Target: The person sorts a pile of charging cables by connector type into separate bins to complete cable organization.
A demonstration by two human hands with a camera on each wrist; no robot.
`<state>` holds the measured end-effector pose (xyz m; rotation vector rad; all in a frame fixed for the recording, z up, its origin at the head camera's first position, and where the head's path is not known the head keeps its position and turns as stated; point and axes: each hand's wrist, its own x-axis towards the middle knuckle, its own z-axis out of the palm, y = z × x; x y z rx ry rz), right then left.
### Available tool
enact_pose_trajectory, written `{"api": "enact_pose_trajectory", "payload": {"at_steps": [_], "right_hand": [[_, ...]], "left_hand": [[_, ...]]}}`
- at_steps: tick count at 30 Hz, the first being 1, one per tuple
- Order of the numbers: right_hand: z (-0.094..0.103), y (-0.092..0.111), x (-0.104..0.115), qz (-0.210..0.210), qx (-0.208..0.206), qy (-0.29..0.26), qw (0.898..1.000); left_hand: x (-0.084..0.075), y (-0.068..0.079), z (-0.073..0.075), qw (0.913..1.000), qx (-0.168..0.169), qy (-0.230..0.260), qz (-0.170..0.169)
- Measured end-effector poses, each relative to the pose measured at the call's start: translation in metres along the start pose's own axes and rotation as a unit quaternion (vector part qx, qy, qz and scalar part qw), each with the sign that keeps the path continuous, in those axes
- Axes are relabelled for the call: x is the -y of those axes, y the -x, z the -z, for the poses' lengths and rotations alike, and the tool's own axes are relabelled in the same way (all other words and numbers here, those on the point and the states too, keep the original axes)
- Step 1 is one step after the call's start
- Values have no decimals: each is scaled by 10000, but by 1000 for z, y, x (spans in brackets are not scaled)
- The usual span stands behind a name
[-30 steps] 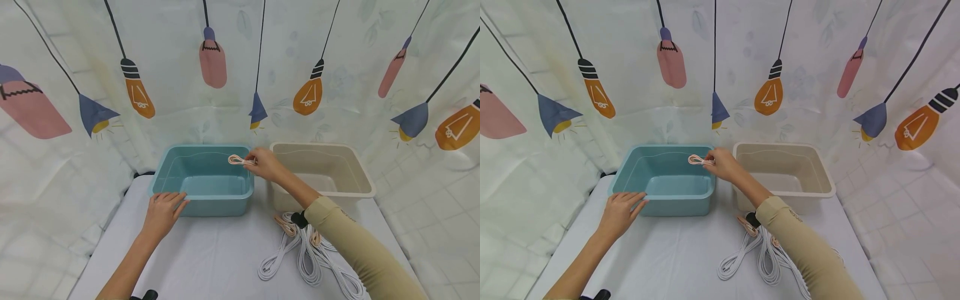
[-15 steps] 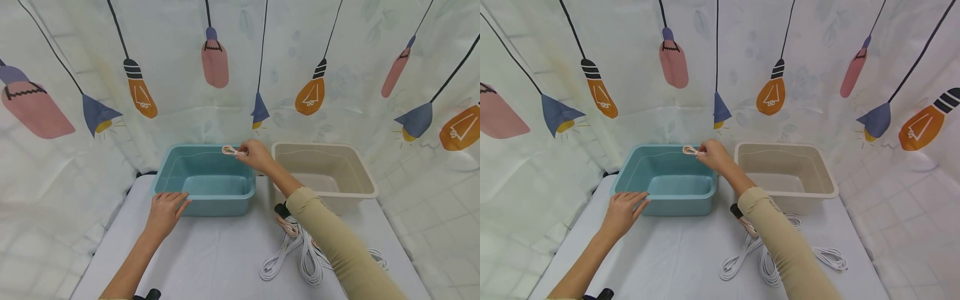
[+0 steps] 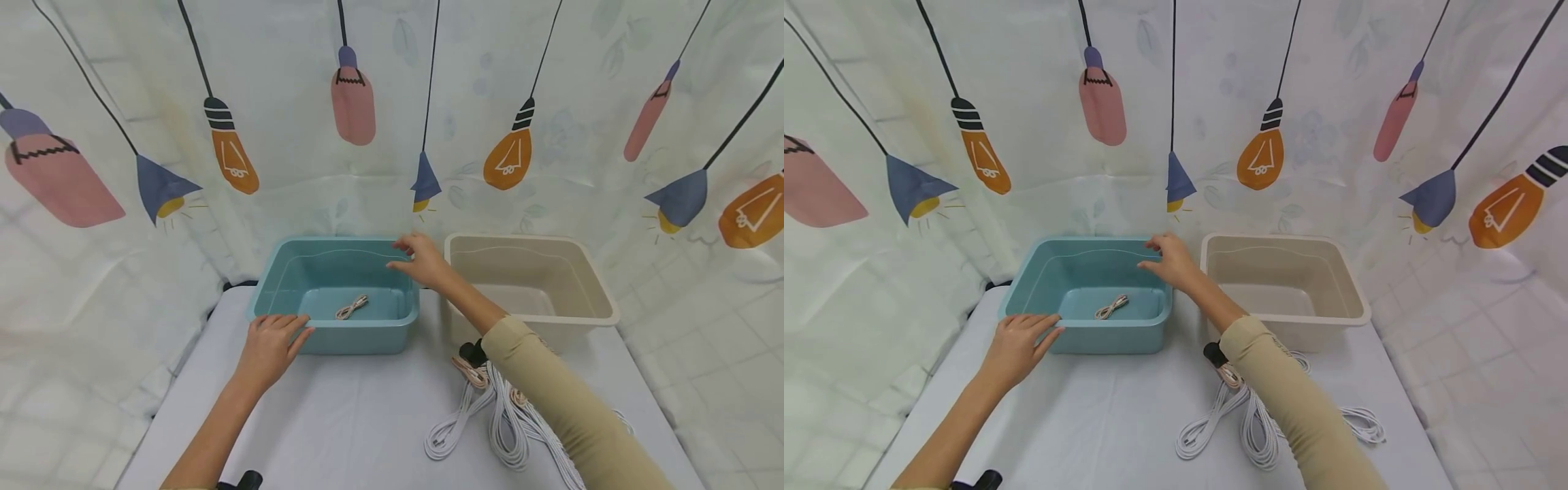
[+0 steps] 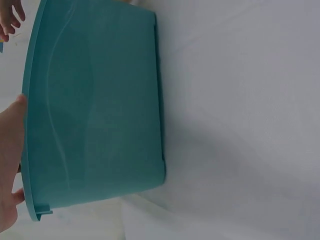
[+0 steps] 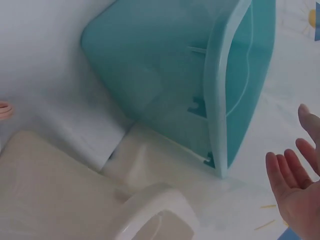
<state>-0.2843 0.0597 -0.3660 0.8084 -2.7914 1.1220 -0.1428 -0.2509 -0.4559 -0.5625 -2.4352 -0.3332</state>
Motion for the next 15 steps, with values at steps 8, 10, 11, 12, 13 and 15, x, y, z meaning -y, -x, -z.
{"api": "enact_pose_trajectory", "payload": {"at_steps": [8, 10, 11, 12, 13, 15], "right_hand": [[10, 25, -14, 200, -292, -126, 9993], [12, 31, -17, 189, -307, -261, 9990], [12, 34, -18, 185, -320, -294, 9989], [13, 37, -19, 198, -342, -306, 9987], [14, 40, -20, 214, -364, -322, 9986], [15, 46, -21, 254, -417, -322, 9983]], "left_hand": [[5, -3, -6, 9998, -93, -178, -78], [6, -4, -8, 9997, -113, -176, -98], [6, -5, -9, 9997, -125, -182, -116], [6, -5, -10, 9996, -140, -179, -136], [7, -6, -11, 9996, -154, -181, -159], [7, -6, -13, 9994, -173, -195, -210]]}}
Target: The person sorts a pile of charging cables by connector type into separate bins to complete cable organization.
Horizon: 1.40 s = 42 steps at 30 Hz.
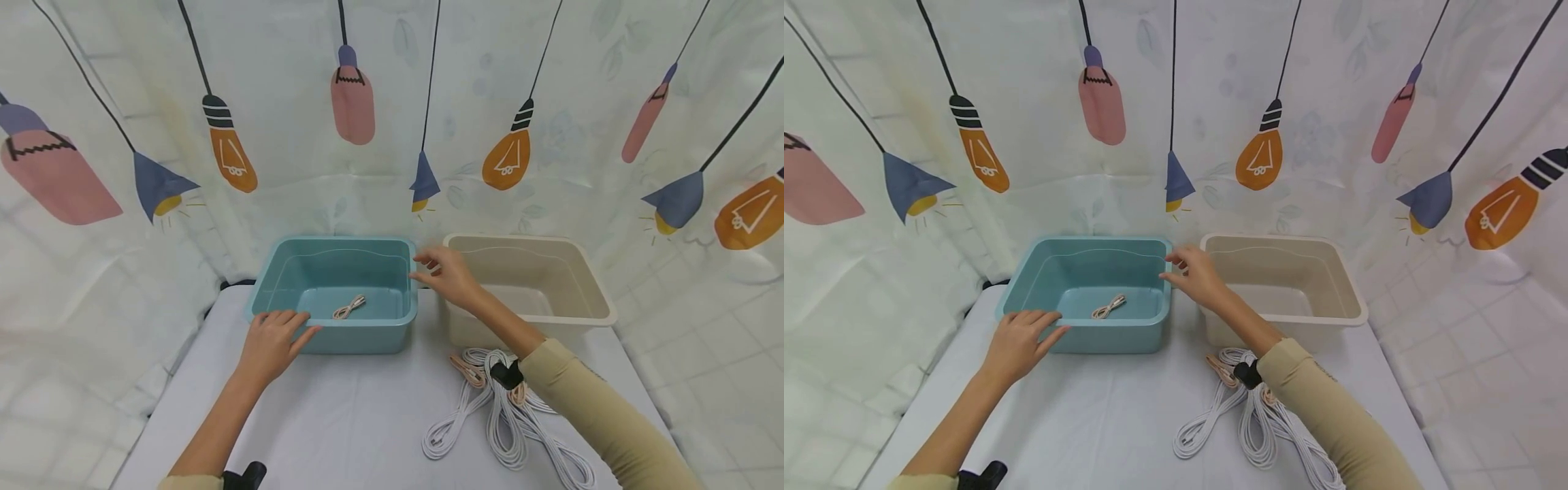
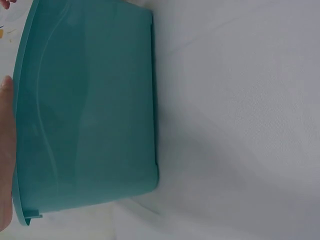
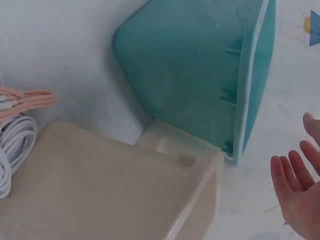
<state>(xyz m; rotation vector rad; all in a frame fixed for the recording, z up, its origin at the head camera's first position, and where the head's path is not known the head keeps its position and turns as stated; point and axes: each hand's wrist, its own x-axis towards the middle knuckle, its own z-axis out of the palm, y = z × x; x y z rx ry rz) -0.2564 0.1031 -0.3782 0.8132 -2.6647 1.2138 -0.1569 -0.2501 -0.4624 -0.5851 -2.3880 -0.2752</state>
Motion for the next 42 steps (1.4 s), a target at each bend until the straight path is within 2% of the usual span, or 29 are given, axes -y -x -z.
{"api": "enact_pose_trajectory", "payload": {"at_steps": [6, 19, 25, 34, 42], "right_hand": [[0, 22, -4, 131, -93, -36, 9999], [-9, 72, -20, 659, -281, -60, 9974], [-13, 97, -32, 537, -115, 154, 9984], [-29, 121, -54, 1029, -261, 377, 9936], [-38, 139, -79, 912, -232, 434, 9946]], "left_hand": [[0, -1, -1, 10000, 56, -16, -53], [1, 1, -6, 9995, 159, 242, 86], [-1, -1, -6, 9997, 162, 172, 29], [0, 1, -7, 9997, 38, -125, -185], [3, 5, -10, 9986, -328, -278, -322]]}}
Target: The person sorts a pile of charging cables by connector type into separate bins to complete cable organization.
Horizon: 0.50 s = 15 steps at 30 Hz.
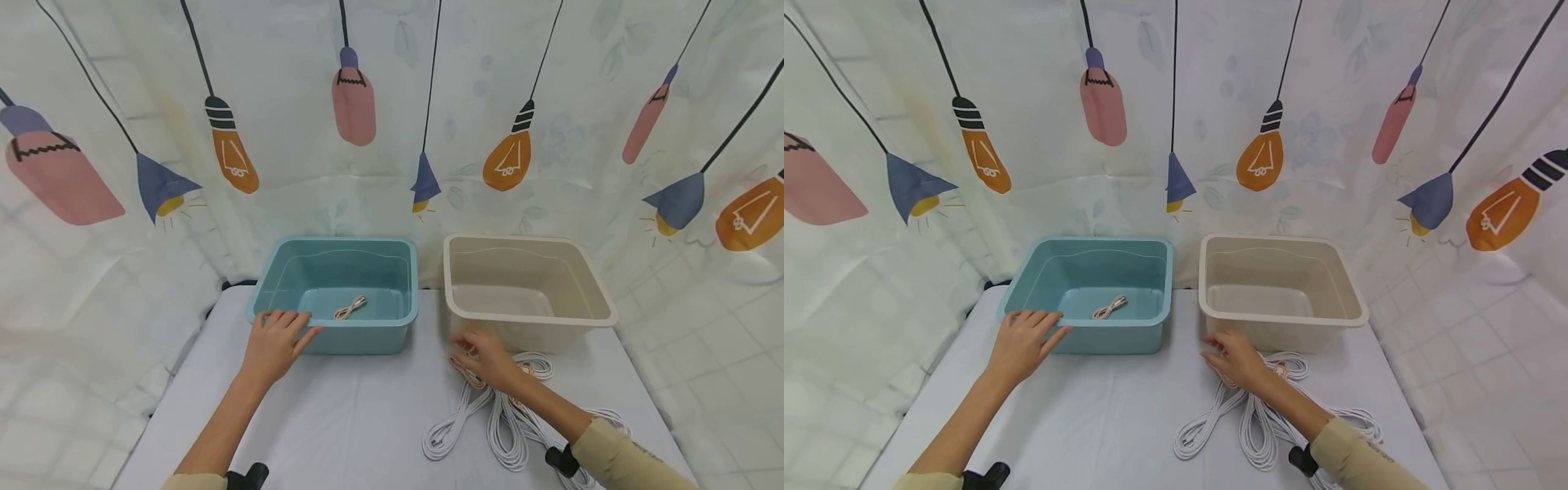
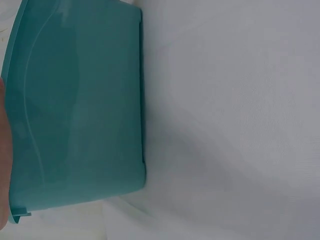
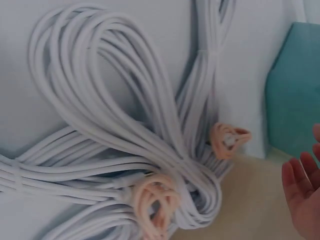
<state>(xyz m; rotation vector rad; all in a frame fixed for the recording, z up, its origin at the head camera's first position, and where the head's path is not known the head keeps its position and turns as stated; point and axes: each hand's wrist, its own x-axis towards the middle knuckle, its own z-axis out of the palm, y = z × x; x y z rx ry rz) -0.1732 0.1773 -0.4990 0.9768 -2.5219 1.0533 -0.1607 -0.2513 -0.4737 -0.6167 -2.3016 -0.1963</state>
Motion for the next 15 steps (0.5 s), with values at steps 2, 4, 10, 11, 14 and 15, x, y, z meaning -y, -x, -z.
{"api": "enact_pose_trajectory", "payload": {"at_steps": [2, 4, 10, 11, 14, 15], "right_hand": [[-2, 4, -5, -146, 64, -53, 9999], [-4, 7, -9, -352, 140, -97, 9992], [-14, 16, -25, -533, 234, 128, 9982], [-16, 18, -29, -502, 261, 165, 9983], [-22, 23, -38, -487, 500, 329, 9970], [-23, 25, -41, -548, 600, 339, 9961]], "left_hand": [[0, 1, -1, 9999, -111, 30, -7], [1, 1, -2, 9998, -202, 65, -4], [0, 3, -3, 9988, -462, 156, -5], [0, 3, -3, 9987, -480, 176, 7], [0, 2, -2, 9984, -493, 275, 51], [0, 2, -1, 9983, -471, 321, 78]]}}
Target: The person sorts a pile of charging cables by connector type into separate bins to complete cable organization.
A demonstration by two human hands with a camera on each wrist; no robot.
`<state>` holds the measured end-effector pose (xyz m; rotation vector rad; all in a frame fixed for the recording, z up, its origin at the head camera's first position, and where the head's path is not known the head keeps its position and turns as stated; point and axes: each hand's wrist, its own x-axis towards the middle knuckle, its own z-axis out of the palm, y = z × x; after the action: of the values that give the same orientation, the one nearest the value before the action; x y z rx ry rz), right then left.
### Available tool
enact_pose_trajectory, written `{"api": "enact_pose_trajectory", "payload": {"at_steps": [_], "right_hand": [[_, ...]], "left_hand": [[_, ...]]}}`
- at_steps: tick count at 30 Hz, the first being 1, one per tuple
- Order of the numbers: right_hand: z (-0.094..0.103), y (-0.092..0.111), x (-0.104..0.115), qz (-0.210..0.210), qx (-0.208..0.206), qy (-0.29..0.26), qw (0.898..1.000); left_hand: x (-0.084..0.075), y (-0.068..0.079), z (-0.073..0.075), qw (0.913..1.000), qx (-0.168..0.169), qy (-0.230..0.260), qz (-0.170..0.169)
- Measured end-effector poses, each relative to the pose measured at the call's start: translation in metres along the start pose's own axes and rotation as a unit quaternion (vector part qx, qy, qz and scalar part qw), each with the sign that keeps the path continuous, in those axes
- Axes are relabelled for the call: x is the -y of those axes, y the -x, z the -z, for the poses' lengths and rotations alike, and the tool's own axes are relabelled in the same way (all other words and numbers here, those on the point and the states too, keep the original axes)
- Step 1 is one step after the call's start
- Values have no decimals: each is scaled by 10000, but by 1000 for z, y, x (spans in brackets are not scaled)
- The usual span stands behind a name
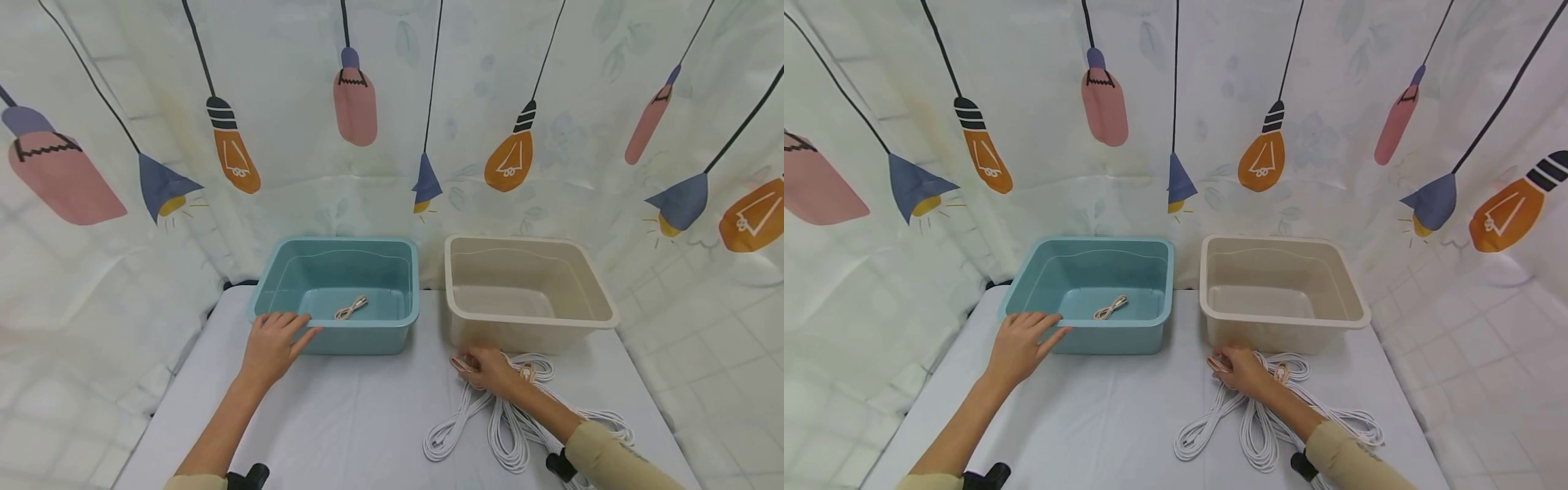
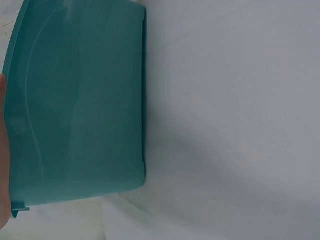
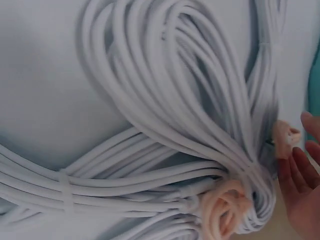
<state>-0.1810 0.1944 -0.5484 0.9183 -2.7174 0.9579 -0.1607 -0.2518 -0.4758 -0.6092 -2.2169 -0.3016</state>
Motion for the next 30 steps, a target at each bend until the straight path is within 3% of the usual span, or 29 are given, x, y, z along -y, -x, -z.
{"api": "enact_pose_trajectory", "payload": {"at_steps": [7, 12, 21, 30], "right_hand": [[-5, 4, -5, -277, 389, -188, 9987], [-7, 6, -2, -373, 626, 42, 9973], [-4, 5, 1, -456, 397, 66, 9981], [14, -12, 18, -256, 205, -159, 9993]], "left_hand": [[-1, -1, 2, 9998, 154, 50, 139], [-1, -1, 2, 9995, 194, 78, 234], [-3, 1, 2, 9990, 244, 147, 334], [-3, 1, 3, 9989, 257, 116, 379]]}}
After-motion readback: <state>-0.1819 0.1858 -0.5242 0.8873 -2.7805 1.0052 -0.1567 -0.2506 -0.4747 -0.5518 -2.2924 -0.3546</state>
